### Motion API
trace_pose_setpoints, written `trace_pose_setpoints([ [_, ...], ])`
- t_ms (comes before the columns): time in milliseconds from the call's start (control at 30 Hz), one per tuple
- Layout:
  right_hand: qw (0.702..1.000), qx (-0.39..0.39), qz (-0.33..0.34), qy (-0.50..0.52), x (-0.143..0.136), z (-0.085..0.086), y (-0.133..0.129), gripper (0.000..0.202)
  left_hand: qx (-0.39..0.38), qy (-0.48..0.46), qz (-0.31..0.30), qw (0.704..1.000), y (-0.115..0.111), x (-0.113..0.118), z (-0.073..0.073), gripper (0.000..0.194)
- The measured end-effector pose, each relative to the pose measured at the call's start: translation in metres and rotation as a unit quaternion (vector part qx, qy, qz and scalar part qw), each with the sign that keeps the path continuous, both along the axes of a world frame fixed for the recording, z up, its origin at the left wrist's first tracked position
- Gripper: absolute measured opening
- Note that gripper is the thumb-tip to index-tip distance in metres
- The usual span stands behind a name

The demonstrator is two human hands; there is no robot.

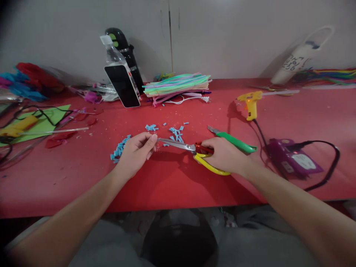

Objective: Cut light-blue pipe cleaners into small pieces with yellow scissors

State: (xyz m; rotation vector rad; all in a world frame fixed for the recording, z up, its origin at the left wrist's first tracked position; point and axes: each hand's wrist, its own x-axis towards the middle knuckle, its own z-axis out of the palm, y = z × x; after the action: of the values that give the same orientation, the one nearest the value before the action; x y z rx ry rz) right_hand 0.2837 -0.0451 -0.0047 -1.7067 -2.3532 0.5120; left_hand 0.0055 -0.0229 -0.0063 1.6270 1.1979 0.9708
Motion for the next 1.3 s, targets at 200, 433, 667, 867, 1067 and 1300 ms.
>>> trace_pose_setpoints([
  [200, 1.0, 0.007, 0.001, 0.001, 0.0, -0.0006, 0.0007, 0.037, 0.001, 0.009, 0.0, 1.0, 0.0004, -0.0005, -0.0012, 0.039],
  [433, 1.0, 0.001, -0.014, -0.004, -0.0021, 0.0006, -0.0001, 0.039, 0.002, 0.007, -0.003, 1.0, 0.0006, -0.0007, -0.0026, 0.039],
  [667, 1.0, 0.011, -0.015, 0.0, 0.0007, -0.0021, 0.0014, 0.04, -0.034, -0.023, 0.012, 0.999, -0.0007, 0.0027, -0.0008, 0.043],
  [867, 1.0, 0.001, -0.007, 0.012, 0.0013, -0.0005, -0.0001, 0.038, -0.053, -0.026, 0.017, 0.998, -0.0012, 0.0047, 0.0017, 0.044],
  [1067, 1.0, 0.021, 0.006, 0.023, 0.0009, -0.0032, -0.0018, 0.033, -0.053, -0.016, 0.011, 0.998, -0.0004, 0.0048, 0.0012, 0.045],
  [1300, 1.0, 0.02, -0.001, -0.002, -0.0016, -0.0037, -0.0027, 0.032, -0.045, -0.01, 0.01, 0.999, 0.0006, 0.0044, -0.0005, 0.046],
])
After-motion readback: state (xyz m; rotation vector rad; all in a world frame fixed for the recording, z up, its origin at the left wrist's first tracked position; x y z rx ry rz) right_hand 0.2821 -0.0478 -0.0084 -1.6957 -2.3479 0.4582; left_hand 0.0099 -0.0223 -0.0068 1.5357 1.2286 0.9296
